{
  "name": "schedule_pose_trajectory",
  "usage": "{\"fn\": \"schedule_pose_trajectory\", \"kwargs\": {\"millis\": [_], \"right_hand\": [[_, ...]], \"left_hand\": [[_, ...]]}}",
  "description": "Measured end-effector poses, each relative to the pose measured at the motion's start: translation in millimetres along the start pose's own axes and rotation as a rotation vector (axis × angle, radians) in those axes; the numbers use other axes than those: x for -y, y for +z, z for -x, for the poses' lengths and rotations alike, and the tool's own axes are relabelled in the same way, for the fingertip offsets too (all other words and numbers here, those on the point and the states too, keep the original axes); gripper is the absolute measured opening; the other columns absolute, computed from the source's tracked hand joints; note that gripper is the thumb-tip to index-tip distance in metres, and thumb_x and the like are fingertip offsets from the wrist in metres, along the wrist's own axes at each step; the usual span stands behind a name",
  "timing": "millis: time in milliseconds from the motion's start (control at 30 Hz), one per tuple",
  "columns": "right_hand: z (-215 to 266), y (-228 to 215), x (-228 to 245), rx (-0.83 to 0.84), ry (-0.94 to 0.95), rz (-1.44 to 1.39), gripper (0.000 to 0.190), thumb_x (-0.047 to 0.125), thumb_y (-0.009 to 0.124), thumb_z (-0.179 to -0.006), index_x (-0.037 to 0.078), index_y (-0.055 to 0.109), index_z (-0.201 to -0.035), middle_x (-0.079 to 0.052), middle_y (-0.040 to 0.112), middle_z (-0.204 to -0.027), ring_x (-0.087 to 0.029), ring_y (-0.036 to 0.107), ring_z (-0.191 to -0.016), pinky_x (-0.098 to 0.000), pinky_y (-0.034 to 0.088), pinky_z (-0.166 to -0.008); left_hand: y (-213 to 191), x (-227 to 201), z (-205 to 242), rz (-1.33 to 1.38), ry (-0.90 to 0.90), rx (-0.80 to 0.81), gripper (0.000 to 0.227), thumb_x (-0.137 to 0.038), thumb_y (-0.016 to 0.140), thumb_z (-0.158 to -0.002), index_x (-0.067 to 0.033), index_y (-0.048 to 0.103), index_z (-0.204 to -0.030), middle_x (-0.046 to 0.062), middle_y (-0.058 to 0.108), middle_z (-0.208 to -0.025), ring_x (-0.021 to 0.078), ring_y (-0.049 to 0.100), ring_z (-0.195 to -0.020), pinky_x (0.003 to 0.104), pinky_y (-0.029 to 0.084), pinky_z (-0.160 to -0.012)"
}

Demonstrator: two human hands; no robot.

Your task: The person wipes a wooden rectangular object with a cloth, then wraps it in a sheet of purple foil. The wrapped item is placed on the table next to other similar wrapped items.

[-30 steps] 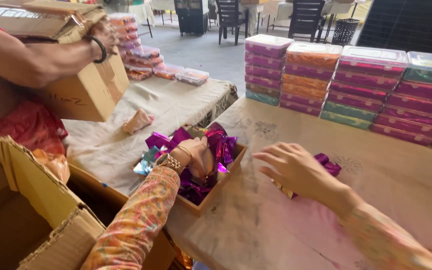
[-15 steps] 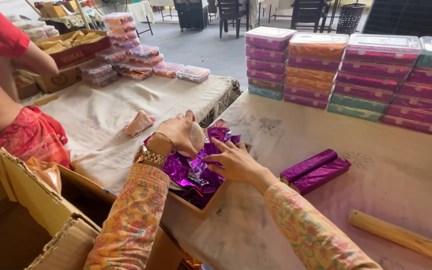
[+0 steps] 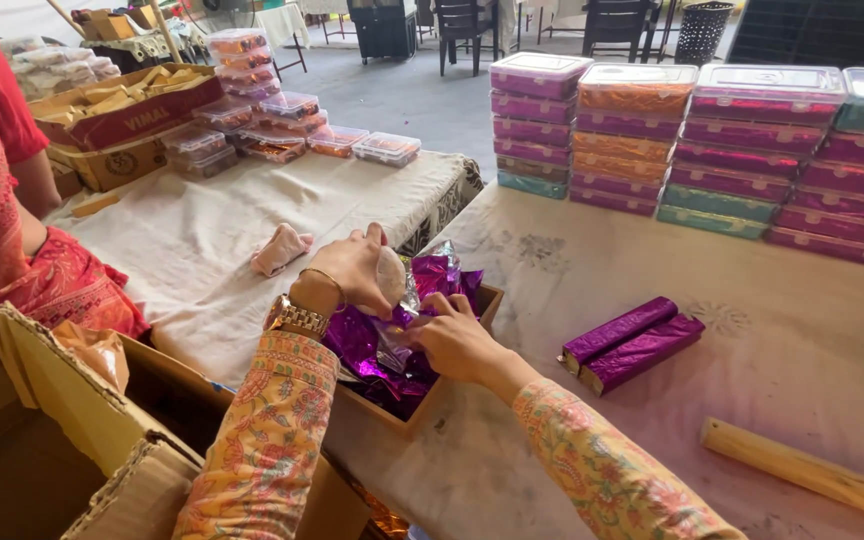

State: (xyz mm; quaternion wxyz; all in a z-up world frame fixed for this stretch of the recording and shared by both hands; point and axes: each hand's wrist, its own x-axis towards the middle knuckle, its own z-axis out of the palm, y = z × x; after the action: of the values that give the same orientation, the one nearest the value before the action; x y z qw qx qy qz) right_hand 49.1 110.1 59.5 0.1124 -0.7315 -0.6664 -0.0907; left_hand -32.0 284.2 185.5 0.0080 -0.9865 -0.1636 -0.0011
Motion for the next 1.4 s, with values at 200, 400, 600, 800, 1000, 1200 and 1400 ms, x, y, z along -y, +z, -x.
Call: {"fn": "schedule_pose_trajectory", "kwargs": {"millis": [200, 400, 600, 800, 1000, 1200, 1400], "right_hand": [[5.9, 16.5, -40.1, -0.451, 0.292, -0.378, 0.024, 0.015, 0.075, -0.082, 0.016, 0.081, -0.105, -0.002, 0.079, -0.107, -0.025, 0.066, -0.108, -0.042, 0.049, -0.096], [58.2, -26.7, -75.8, -0.661, 0.436, -1.193, 0.031, 0.012, 0.068, -0.093, -0.002, 0.075, -0.119, -0.008, 0.079, -0.104, -0.013, 0.07, -0.091, -0.0262, 0.056, -0.083], [139.2, -108.6, -71.5, -0.748, 0.558, -1.245, 0.038, 0.028, 0.065, -0.096, 0.003, 0.073, -0.124, -0.01, 0.075, -0.123, -0.014, 0.068, -0.108, -0.0304, 0.053, -0.096], [233.4, -142.0, -77.6, -0.769, 0.529, -1.23, 0.039, 0.026, 0.061, -0.099, 0.0, 0.07, -0.126, -0.011, 0.07, -0.135, -0.015, 0.065, -0.116, -0.0322, 0.05, -0.097], [335.7, -174.5, -71.1, -0.891, 0.597, -1.137, 0.033, 0.023, 0.062, -0.1, 0.0, 0.069, -0.123, -0.017, 0.069, -0.135, -0.017, 0.066, -0.125, -0.0349, 0.052, -0.099], [417.0, -207.9, -75.8, -0.874, 1.236, -0.902, 0.035, 0.022, 0.064, -0.103, 0.005, 0.077, -0.131, -0.01, 0.072, -0.111, -0.012, 0.06, -0.102, -0.0391, 0.049, -0.065], [430.7, -222.4, -72.0, -0.941, 0.909, -0.786, 0.032, 0.003, 0.075, -0.09, -0.002, 0.076, -0.121, -0.01, 0.075, -0.1, -0.01, 0.065, -0.081, -0.0301, 0.051, -0.064]], "left_hand": [[-7.3, 4.0, -0.4, 0.007, -0.013, 0.037, 0.118, -0.044, 0.094, -0.048, -0.0046, 0.033, -0.141, 0.024, 0.059, -0.127, 0.037, 0.067, -0.11, 0.04, 0.056, -0.096], [4.9, 6.5, -1.2, 0.009, -0.038, 0.038, 0.112, -0.04, 0.092, -0.051, -0.0042, 0.035, -0.141, 0.025, 0.06, -0.127, 0.0375, 0.068, -0.111, 0.04, 0.057, -0.096], [73.6, 16.5, -32.6, 0.102, 0.027, 0.228, 0.121, -0.046, 0.093, -0.046, 0.0041, 0.037, -0.141, 0.026, 0.068, -0.123, 0.0369, 0.071, -0.111, 0.036, 0.059, -0.095], [114.4, 21.3, -56.3, 0.022, 0.096, 0.28, 0.132, -0.054, 0.096, -0.043, 0.0008, 0.034, -0.146, 0.024, 0.065, -0.127, 0.0363, 0.066, -0.117, 0.039, 0.056, -0.097], [97.2, 26.0, -61.4, -0.052, 0.163, 0.192, 0.107, -0.058, 0.094, -0.052, -0.0047, 0.055, -0.136, 0.021, 0.069, -0.125, 0.0354, 0.067, -0.116, 0.041, 0.054, -0.099], [-29.5, -126.1, 12.7, -0.012, 0.235, -0.24, 0.052, -0.047, 0.073, -0.084, -0.0198, 0.062, -0.127, 0.009, 0.07, -0.117, 0.031, 0.07, -0.105, 0.047, 0.056, -0.088], [-32.7, -266.5, 15.9, 0.303, 0.847, -0.505, 0.055, -0.035, 0.075, -0.083, -0.0087, 0.059, -0.128, 0.015, 0.066, -0.122, 0.0355, 0.067, -0.107, 0.046, 0.055, -0.08]]}}
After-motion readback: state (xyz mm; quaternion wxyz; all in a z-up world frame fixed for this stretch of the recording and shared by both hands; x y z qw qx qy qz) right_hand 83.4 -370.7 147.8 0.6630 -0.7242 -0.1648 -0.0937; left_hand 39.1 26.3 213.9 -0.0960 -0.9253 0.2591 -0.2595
